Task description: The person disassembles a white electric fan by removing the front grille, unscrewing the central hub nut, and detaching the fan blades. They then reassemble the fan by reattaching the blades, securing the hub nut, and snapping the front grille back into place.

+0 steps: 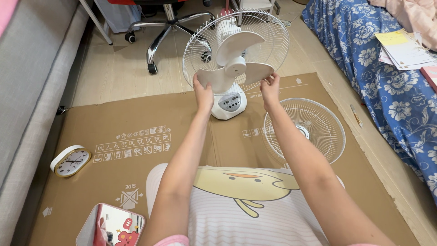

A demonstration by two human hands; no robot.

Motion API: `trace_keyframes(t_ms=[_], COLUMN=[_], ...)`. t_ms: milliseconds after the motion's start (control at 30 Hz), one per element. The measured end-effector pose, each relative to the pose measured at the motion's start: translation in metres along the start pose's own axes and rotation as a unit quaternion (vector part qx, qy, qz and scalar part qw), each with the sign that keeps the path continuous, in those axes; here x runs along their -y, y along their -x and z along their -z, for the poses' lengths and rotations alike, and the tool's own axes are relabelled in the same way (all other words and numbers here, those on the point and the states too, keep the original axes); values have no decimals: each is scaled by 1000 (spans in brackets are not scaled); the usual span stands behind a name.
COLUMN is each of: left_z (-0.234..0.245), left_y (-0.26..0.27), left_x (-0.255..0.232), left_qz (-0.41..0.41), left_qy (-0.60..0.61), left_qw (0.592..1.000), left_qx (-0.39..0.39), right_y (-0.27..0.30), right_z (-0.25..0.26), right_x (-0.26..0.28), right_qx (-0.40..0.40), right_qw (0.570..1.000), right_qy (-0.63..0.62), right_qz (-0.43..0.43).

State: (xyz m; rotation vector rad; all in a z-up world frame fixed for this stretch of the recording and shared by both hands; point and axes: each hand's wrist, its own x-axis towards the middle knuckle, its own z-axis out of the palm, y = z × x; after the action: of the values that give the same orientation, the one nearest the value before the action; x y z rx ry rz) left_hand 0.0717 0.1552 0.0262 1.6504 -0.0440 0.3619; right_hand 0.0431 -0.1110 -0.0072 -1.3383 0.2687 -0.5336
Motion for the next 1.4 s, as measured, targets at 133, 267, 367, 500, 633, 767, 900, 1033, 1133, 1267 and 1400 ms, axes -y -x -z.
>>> trace_keyframes(t_ms=[133, 267, 367, 500, 633, 767, 900, 1033, 1133, 1267, 1400], left_z=[0, 0, 2, -1, -10, -24, -45, -67, -83, -109, -141], left_y=[5, 14, 21, 32, 44, 54, 62, 72, 87, 103, 117], left_x=[3, 0, -3, -7, -11, -10, -2, 1, -4, -12, -10], left_qz=[0, 24, 35, 31, 30, 26, 22, 26, 15, 27, 19], left_qy=[10, 8, 21, 15, 14, 15, 4, -10, -2, -1, 66], left_qw=[1000, 1000, 999, 999, 999, 999, 998, 996, 993, 985, 981], left_qx=[3, 5, 10, 14, 20, 33, 60, 89, 121, 173, 181], right_y=[7, 13, 19, 24, 29, 37, 44, 45, 45, 45, 42], right_z=[3, 5, 8, 17, 31, 48, 75, 99, 120, 149, 178], right_x=[7, 14, 16, 18, 20, 29, 36, 34, 34, 41, 50], right_qx=[4, 6, 7, 3, -15, -46, -75, -132, -179, -257, -288], right_qw=[1000, 1000, 999, 999, 999, 996, 993, 983, 974, 950, 938], right_qy=[21, 29, 32, 30, 35, 70, 96, 123, 133, 170, 180], right_qz=[5, 11, 15, 19, 22, 12, -4, 35, 28, 44, 73])
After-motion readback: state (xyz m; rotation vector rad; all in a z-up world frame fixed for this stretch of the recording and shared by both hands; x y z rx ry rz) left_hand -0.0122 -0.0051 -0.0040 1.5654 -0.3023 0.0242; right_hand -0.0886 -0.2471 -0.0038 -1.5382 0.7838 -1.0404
